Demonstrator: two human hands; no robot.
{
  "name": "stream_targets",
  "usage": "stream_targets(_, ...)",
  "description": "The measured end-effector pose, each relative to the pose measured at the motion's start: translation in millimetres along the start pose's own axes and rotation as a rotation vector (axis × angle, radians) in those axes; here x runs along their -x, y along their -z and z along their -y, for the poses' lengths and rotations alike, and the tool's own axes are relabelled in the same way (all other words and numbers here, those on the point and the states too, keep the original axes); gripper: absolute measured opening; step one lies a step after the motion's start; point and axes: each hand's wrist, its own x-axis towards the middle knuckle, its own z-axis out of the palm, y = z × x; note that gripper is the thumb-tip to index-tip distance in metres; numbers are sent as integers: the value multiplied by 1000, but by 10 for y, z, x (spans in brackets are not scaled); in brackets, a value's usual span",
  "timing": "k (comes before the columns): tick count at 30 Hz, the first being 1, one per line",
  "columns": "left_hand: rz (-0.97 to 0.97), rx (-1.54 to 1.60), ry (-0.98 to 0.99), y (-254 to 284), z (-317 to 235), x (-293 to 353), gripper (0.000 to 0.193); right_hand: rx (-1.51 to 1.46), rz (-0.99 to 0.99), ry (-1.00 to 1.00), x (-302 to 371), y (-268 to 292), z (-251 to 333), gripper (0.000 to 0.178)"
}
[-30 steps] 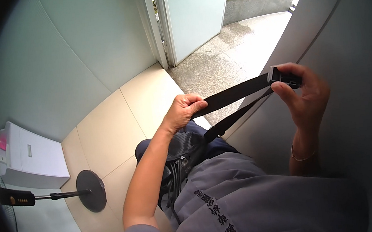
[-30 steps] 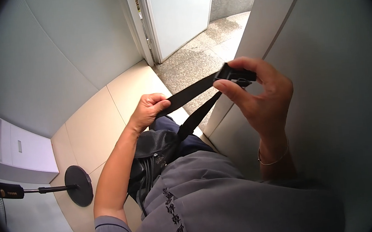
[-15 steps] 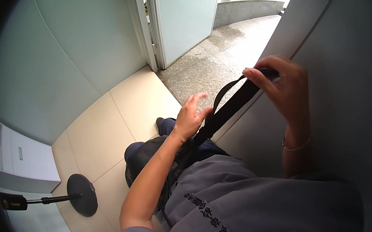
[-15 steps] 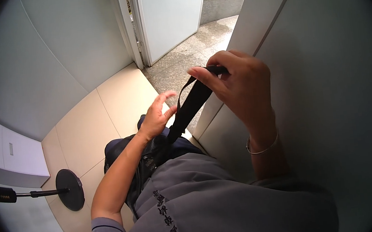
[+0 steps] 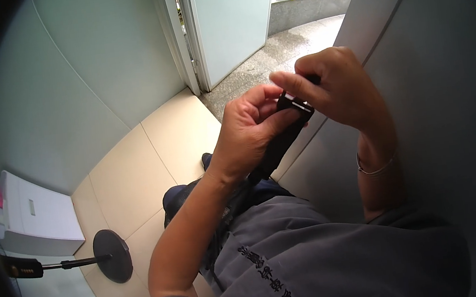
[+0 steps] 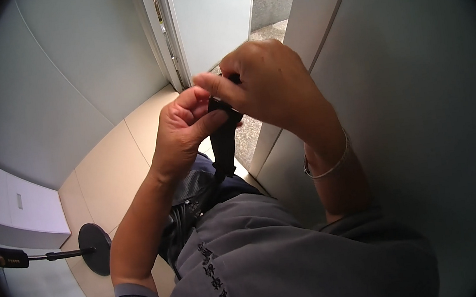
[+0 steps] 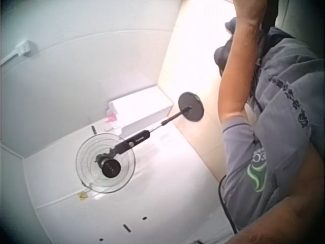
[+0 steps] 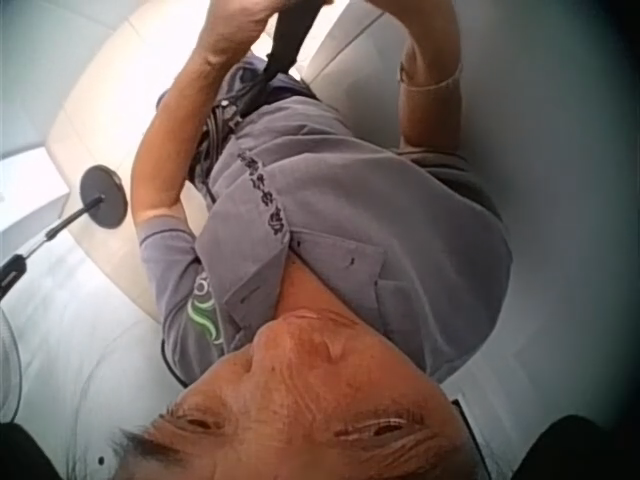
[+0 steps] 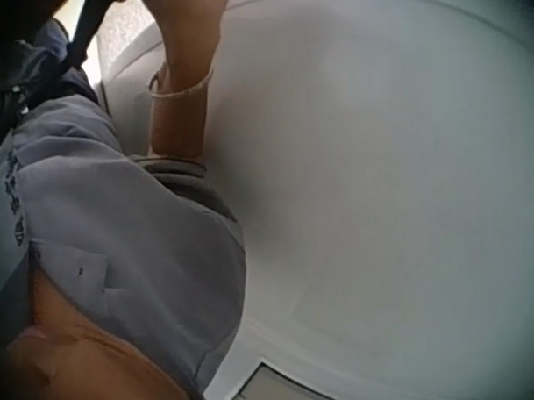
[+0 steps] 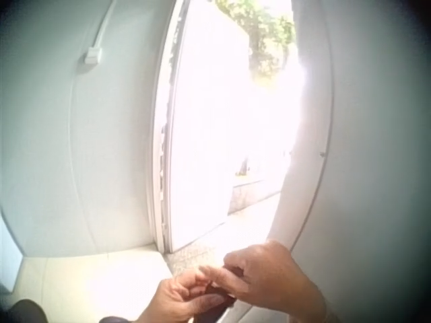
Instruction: Repairing a detached or broken strap and buckle on a black mesh bag.
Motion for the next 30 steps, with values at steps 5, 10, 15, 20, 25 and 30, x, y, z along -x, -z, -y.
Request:
stream_targets(5, -19, 44, 119, 96, 66, 82, 39, -1008, 25, -210, 39, -221, -215, 40)
stream_targets(10, -72, 17, -19, 102, 4, 68, 57, -1318, 150, 17, 198, -432, -325, 43)
stream_targets(15, -119, -68, -119, 88, -3, 11, 65, -1333, 170, 94, 148, -484, -256, 36)
stream_targets(20, -99, 116, -95, 139, 62, 19, 64, -1372, 111, 64, 132, -464, -171, 26)
stream_targets(25, -93, -10, 52, 258, 199, 132, 36, -1374, -10, 34, 109, -524, -123, 17)
stream_targets(30, -33, -44, 200, 476, 443, 296, 20, -1404, -70, -45, 64, -579, -138, 14)
